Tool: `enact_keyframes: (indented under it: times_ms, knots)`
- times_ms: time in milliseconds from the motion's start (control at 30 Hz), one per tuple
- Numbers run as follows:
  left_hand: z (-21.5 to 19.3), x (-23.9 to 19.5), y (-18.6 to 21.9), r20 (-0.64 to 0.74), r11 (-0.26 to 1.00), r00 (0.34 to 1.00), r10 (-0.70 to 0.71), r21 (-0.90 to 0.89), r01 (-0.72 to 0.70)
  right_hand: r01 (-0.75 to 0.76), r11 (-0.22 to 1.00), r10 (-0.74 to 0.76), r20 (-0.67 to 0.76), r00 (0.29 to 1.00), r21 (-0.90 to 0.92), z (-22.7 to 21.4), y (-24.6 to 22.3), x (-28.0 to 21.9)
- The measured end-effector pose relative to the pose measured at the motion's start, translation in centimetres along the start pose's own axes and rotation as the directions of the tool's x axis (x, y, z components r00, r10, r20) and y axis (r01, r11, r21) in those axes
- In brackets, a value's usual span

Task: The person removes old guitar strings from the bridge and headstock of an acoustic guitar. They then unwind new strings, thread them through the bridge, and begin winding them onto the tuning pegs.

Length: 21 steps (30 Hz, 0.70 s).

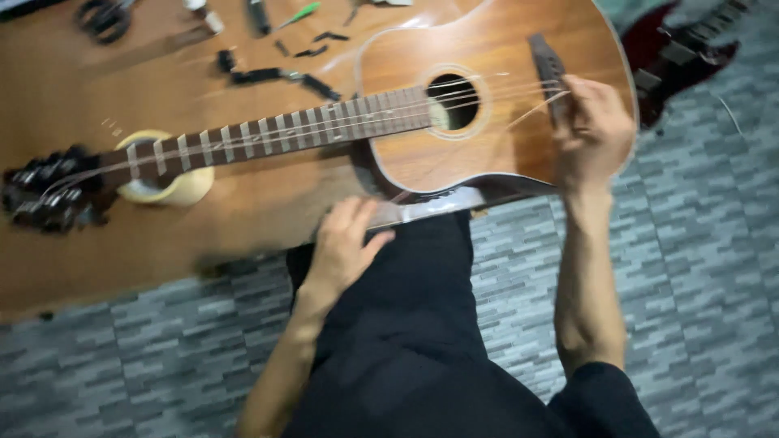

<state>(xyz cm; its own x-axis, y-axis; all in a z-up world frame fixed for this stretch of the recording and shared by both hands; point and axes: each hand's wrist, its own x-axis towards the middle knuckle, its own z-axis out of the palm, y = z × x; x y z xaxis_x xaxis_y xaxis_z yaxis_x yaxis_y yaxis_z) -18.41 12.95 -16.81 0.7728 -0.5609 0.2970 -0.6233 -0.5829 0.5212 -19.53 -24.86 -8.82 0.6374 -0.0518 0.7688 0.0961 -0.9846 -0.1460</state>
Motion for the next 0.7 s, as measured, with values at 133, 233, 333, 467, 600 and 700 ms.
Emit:
enact_keyframes:
  times_ms: [133,233,333,467,600,700]
  knots:
    - [2.5,-1.4,0.3,-0.142,0.957,0.987,-0.07,-0.288,0.027,0.138,0.99,-0.138,0.018,0.99,0.01,0.3,2.9,0.5]
    - [0.3,-2.3,1.8,-0.183,0.917,0.979,-0.086,-0.4,0.006,-0.025,0.993,0.015,0.089,0.996,0.115,2.8,7.1,-2.4]
    - [-1.4,-2.1,3.4,-0.19,0.909,0.982,-0.019,-0.413,-0.063,-0.274,0.96,0.24,0.336,0.911,0.056,3.1,8.2,-4.2]
    - [-1.9,-2.3,4.6,-0.097,0.904,0.995,-0.01,-0.427,-0.032,-0.052,0.996,0.074,0.334,0.94,-0.076,3.1,9.1,-5.1]
    - [-3.4,-2.2,6.2,-0.057,0.862,0.998,-0.014,-0.506,-0.017,-0.099,0.985,0.139,0.305,0.942,-0.144,2.3,7.7,-4.6]
    - [-3.8,-2.3,6.6,-0.097,0.815,0.995,0.036,-0.573,-0.086,-0.013,0.983,0.054,0.218,0.974,-0.185,1.5,5.9,-3.3]
